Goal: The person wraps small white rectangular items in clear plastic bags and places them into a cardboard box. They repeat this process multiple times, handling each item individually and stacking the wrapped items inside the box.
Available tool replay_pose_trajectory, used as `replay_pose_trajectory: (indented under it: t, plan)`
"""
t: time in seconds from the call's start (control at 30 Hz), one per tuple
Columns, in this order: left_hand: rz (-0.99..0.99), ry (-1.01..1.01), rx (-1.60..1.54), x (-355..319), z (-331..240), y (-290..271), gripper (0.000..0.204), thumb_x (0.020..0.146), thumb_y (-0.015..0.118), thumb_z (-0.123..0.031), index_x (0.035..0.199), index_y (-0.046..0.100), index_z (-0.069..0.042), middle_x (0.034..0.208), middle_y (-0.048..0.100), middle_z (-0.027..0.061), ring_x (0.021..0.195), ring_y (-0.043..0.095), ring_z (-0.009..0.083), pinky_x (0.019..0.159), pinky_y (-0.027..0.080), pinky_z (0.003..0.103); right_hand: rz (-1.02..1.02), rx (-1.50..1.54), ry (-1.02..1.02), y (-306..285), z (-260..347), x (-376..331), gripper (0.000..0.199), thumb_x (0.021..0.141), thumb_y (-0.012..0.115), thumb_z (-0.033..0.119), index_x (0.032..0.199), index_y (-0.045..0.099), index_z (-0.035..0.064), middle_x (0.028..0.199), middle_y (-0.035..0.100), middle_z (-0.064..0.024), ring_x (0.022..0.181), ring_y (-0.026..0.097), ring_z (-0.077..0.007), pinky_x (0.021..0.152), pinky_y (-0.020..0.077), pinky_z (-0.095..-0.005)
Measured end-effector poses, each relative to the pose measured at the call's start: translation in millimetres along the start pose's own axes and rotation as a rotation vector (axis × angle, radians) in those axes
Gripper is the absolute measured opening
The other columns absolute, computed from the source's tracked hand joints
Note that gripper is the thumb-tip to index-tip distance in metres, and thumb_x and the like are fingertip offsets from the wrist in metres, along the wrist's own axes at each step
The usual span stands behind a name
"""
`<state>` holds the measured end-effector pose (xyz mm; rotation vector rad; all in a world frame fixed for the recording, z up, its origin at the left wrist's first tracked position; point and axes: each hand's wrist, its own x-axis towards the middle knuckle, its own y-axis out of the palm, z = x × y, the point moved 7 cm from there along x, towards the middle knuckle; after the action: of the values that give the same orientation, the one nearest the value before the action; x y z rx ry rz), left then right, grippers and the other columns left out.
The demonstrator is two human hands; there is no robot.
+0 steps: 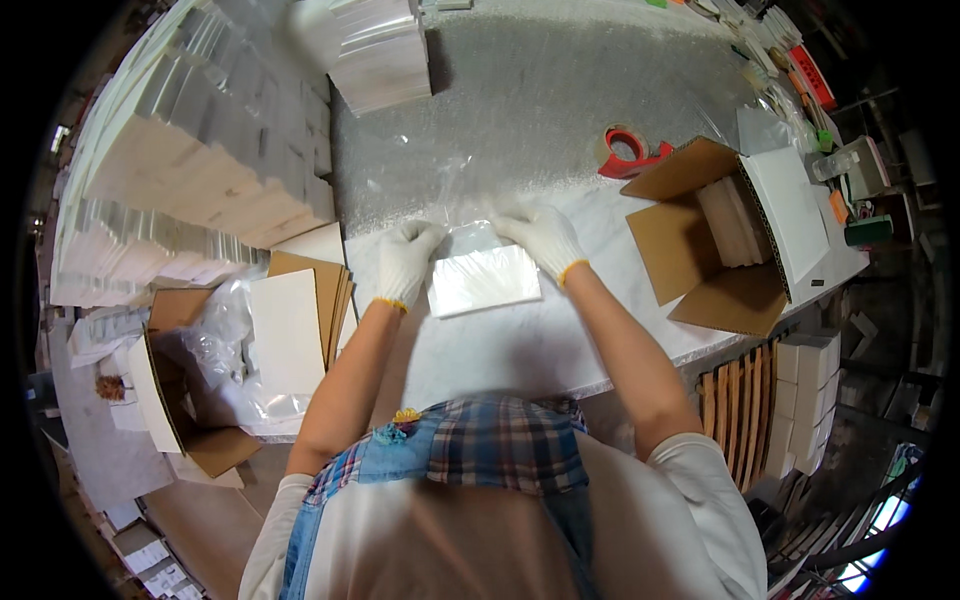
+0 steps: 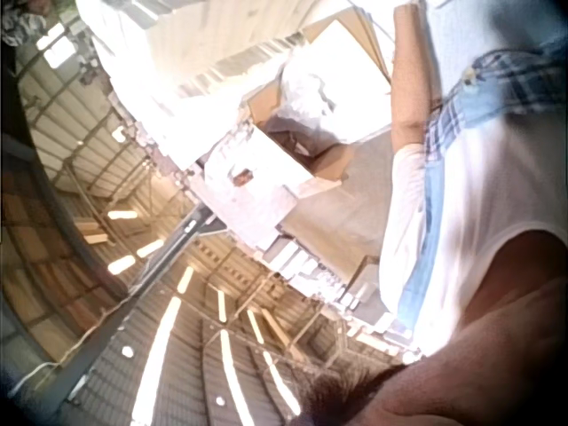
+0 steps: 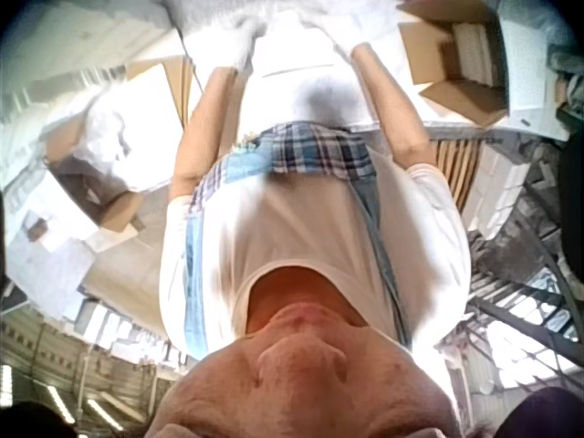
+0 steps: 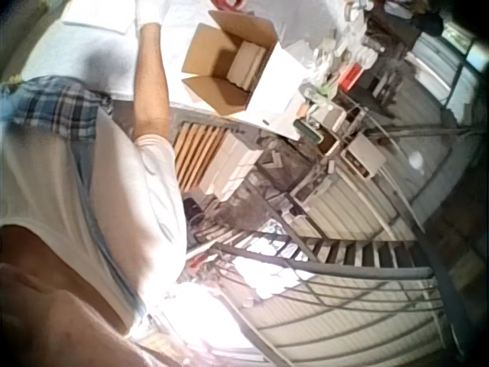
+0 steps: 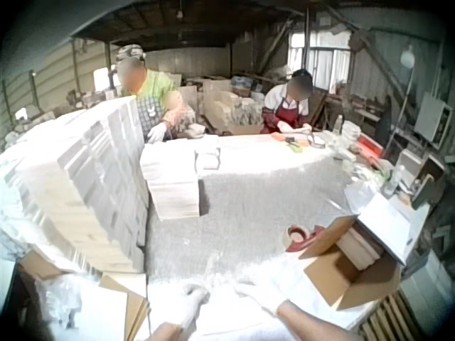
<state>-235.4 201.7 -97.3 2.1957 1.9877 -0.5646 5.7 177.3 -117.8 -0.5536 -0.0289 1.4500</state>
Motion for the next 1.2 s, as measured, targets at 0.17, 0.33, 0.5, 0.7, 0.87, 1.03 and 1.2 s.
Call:
replay_pose_trajectory:
  t: [0.17,0.33,0.5,0.7,0.87,1.03,1.2]
  plan:
    - [0.049,-0.082,0.168,9.3,-24.8,-10.4,0.02,0.09,0.07,-0.015,0.085,0.076,0.004,0.07,0.071,0.0092,0.063,0.064,0.0132,0.06,0.052,0.031,0.073,-0.262,0.0,-2.2,51.5,19.0,0.044,0.088,0.071,0.039,0.112,0.077,0.0022,0.098,0.078,-0.0161,0.089,0.073,-0.0255,0.081,0.055,-0.0368]
    - [0.003,0.097,0.448,16.6,-20.7,-15.9,0.024,0.091,0.072,-0.023,0.095,0.078,0.0,0.075,0.072,0.01,0.067,0.065,0.0174,0.065,0.052,0.034,-0.073,-0.527,-0.339,-0.7,49.8,36.4,0.041,0.092,0.065,0.048,0.11,0.078,0.0131,0.101,0.077,-0.0136,0.096,0.072,-0.0366,0.084,0.0542,-0.0469]
    - [-0.06,0.161,0.72,13.9,-27.2,-14.7,0.028,0.09,0.069,-0.03,0.098,0.08,-0.006,0.086,0.076,0.0191,0.078,0.073,0.0331,0.074,0.056,0.041,-0.072,-0.591,-0.378,7.4,41.7,43.5,0.04,0.094,0.064,0.05,0.106,0.076,0.0131,0.101,0.075,-0.0125,0.098,0.07,-0.0359,0.085,0.0536,-0.0473]
    - [-0.119,0.18,0.939,19.5,-36.4,-10.7,0.029,0.09,0.067,-0.031,0.104,0.077,-0.008,0.089,0.075,0.0209,0.084,0.072,0.0392,0.079,0.056,0.047,-0.114,-0.69,-0.52,8.9,43.3,54.6,0.038,0.092,0.067,0.048,0.102,0.075,0.0128,0.1,0.071,-0.013,0.101,0.066,-0.036,0.088,0.0519,-0.046]
    - [-0.488,0.529,1.108,48.8,-112.1,-27.0,0.051,0.086,0.073,-0.032,0.132,0.064,-0.012,0.108,0.073,0.0174,0.1,0.068,0.0368,0.087,0.053,0.048,-0.085,-0.681,-0.473,8.1,38.7,62.7,0.039,0.09,0.069,0.048,0.096,0.072,0.0093,0.101,0.071,-0.014,0.101,0.065,-0.0369,0.087,0.0512,-0.0481]
    - [-0.703,0.897,1.078,94.4,-270.5,-35.8,0.065,0.079,0.081,-0.027,0.138,0.058,-0.011,0.129,0.063,0.0163,0.115,0.059,0.0377,0.093,0.05,0.05,-0.188,-0.661,-0.487,5.5,33.2,64.3,0.043,0.085,0.076,0.051,0.099,0.072,0.0107,0.099,0.072,-0.0149,0.095,0.067,-0.0373,0.083,0.0513,-0.0489]
    - [-0.716,1.112,1.493,232.0,-324.5,-67.0,0.062,0.078,0.076,-0.035,0.133,0.059,-0.011,0.145,0.055,0.0206,0.137,0.047,0.0396,0.106,0.04,0.064,-0.081,-0.626,-0.441,16.0,47.1,63.0,0.044,0.086,0.074,0.051,0.11,0.072,0.0146,0.103,0.075,-0.0107,0.102,0.069,-0.033,0.087,0.0539,-0.0448]
